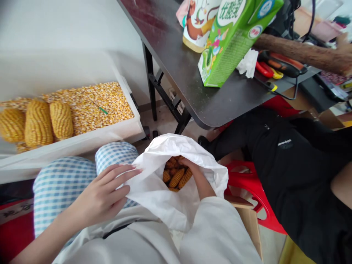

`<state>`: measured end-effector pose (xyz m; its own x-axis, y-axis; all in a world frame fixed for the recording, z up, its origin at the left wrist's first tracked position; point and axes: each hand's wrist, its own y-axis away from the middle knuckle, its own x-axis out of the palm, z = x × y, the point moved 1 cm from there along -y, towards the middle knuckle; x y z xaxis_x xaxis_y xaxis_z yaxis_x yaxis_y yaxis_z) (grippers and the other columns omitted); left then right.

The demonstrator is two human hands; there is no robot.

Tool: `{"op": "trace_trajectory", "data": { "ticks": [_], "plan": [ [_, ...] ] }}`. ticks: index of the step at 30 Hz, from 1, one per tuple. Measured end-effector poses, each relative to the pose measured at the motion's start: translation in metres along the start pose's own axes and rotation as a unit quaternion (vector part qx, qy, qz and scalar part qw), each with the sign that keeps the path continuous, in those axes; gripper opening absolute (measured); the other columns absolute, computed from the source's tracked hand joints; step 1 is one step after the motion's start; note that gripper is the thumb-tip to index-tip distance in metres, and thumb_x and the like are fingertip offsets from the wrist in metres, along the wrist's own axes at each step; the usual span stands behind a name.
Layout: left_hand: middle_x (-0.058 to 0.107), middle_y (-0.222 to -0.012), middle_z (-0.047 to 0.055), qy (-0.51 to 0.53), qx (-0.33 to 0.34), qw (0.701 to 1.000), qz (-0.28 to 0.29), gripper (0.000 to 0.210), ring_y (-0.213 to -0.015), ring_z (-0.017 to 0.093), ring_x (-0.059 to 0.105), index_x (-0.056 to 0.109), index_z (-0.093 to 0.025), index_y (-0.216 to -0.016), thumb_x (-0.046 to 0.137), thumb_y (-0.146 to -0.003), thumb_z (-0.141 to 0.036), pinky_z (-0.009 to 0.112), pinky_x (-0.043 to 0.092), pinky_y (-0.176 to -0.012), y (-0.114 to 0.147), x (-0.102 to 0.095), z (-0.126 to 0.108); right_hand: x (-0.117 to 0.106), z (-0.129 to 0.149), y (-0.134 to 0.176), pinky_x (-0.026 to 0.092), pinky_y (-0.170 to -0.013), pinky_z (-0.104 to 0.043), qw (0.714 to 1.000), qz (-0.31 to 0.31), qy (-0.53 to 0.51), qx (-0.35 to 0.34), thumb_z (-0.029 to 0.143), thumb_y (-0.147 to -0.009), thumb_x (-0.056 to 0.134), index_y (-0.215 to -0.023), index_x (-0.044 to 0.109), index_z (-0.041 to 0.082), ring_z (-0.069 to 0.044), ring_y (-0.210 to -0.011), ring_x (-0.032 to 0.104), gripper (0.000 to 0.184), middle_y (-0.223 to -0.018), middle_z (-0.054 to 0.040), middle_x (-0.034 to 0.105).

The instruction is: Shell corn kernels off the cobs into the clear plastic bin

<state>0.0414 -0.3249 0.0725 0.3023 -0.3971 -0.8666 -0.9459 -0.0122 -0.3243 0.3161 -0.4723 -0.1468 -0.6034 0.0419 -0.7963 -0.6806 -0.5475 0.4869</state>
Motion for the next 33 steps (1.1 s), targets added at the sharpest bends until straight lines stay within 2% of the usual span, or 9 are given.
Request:
{"op": "trace_trajectory", "data": {
  "ticks": [2, 4, 8, 12, 16, 20, 24, 29, 33],
  "plan": [
    [0.050, -0.124, 0.006, 0.001, -0.005, 1.000, 0.009, 0.016, -0.116, 0.024, 0.040, 0.054, -0.016, -0.065, 0.044, -0.072, -0.006, 0.044, 0.033, -0.096, 0.002, -0.001, 0.001, -0.002, 0.009, 0.012, 0.041, -0.062, -0.025, 0.991, 0.098, -0.093, -0.002, 0.027, -0.067, 0.061, -0.093, 0.060, 0.009, -0.012, -0.071, 0.054, 0.032, -0.085, -0.0073, 0.063],
    [0.050, -0.124, 0.006, 0.002, -0.008, 1.000, 0.013, 0.016, -0.117, 0.024, 0.039, 0.054, -0.016, -0.066, 0.043, -0.072, -0.006, 0.044, 0.034, -0.095, 0.005, -0.002, 0.002, -0.004, 0.018, 0.023, 0.041, -0.056, -0.023, 0.967, 0.180, -0.181, 0.012, 0.025, -0.067, 0.062, -0.099, 0.058, 0.009, -0.012, -0.065, 0.056, 0.036, -0.084, -0.0076, 0.063],
    [0.049, -0.125, 0.007, 0.006, -0.014, 1.000, 0.017, 0.017, -0.119, 0.024, 0.036, 0.054, -0.015, -0.066, 0.042, -0.073, -0.005, 0.044, 0.033, -0.095, 0.011, -0.002, 0.002, -0.006, 0.025, 0.039, 0.042, -0.056, -0.023, 0.923, 0.236, -0.297, 0.057, 0.018, -0.069, 0.058, -0.109, 0.051, 0.008, -0.011, -0.066, 0.059, 0.041, -0.087, -0.0088, 0.062],
    [0.047, -0.126, 0.007, 0.013, -0.017, 1.000, 0.020, 0.018, -0.120, 0.025, 0.035, 0.054, -0.015, -0.066, 0.041, -0.074, -0.006, 0.044, 0.033, -0.095, 0.018, -0.001, 0.004, -0.006, 0.022, 0.054, 0.044, -0.062, -0.021, 0.911, 0.211, -0.344, 0.086, 0.012, -0.070, 0.055, -0.111, 0.049, 0.011, -0.012, -0.077, 0.060, 0.041, -0.096, -0.0089, 0.060],
    [0.048, -0.124, 0.007, 0.027, -0.013, 0.999, 0.018, 0.017, -0.119, 0.025, 0.035, 0.055, -0.015, -0.066, 0.042, -0.074, -0.007, 0.044, 0.033, -0.096, 0.025, -0.001, 0.007, -0.015, 0.018, 0.070, 0.045, -0.066, -0.021, 0.912, 0.177, -0.359, 0.089, 0.014, -0.067, 0.059, -0.105, 0.053, 0.013, -0.014, -0.085, 0.059, 0.038, -0.101, -0.0092, 0.059],
    [0.049, -0.123, 0.008, 0.035, -0.005, 0.999, 0.007, 0.019, -0.119, 0.026, 0.034, 0.058, -0.016, -0.071, 0.041, -0.075, -0.009, 0.045, 0.033, -0.095, 0.033, -0.005, 0.010, -0.030, 0.021, 0.095, 0.048, -0.066, -0.024, 0.931, 0.119, -0.338, 0.068, 0.019, -0.061, 0.066, -0.098, 0.058, 0.015, -0.018, -0.083, 0.060, 0.038, -0.096, -0.0079, 0.062],
    [0.046, -0.124, 0.009, 0.046, 0.011, 0.999, -0.020, 0.026, -0.119, 0.026, 0.034, 0.060, -0.018, -0.089, 0.040, -0.076, -0.009, 0.047, 0.032, -0.095, 0.033, -0.015, 0.005, -0.044, 0.033, 0.131, 0.050, -0.070, -0.032, 0.952, 0.047, -0.303, 0.008, 0.026, -0.055, 0.070, -0.094, 0.061, 0.016, -0.021, -0.080, 0.061, 0.041, -0.090, -0.0077, 0.064],
    [0.048, -0.121, 0.007, 0.122, 0.053, 0.990, -0.039, 0.036, -0.116, 0.020, 0.038, 0.051, -0.020, -0.109, 0.040, -0.075, -0.010, 0.038, 0.031, -0.098, 0.007, -0.022, -0.024, -0.065, 0.051, 0.175, 0.047, -0.080, -0.037, 0.964, -0.018, -0.257, -0.068, 0.033, -0.061, 0.066, -0.098, 0.059, 0.016, -0.024, -0.089, 0.059, 0.041, -0.098, -0.0089, 0.062],
    [0.044, -0.125, 0.010, 0.139, 0.072, 0.987, -0.015, 0.053, -0.118, 0.022, 0.037, 0.035, -0.018, -0.125, 0.051, -0.074, -0.019, 0.037, 0.030, -0.098, -0.027, 0.006, -0.046, -0.090, 0.067, 0.200, 0.042, -0.087, -0.040, 0.964, -0.048, -0.216, -0.147, 0.036, -0.065, 0.063, -0.099, 0.059, 0.016, -0.023, -0.093, 0.057, 0.039, -0.099, -0.0074, 0.061]
  ]
}}
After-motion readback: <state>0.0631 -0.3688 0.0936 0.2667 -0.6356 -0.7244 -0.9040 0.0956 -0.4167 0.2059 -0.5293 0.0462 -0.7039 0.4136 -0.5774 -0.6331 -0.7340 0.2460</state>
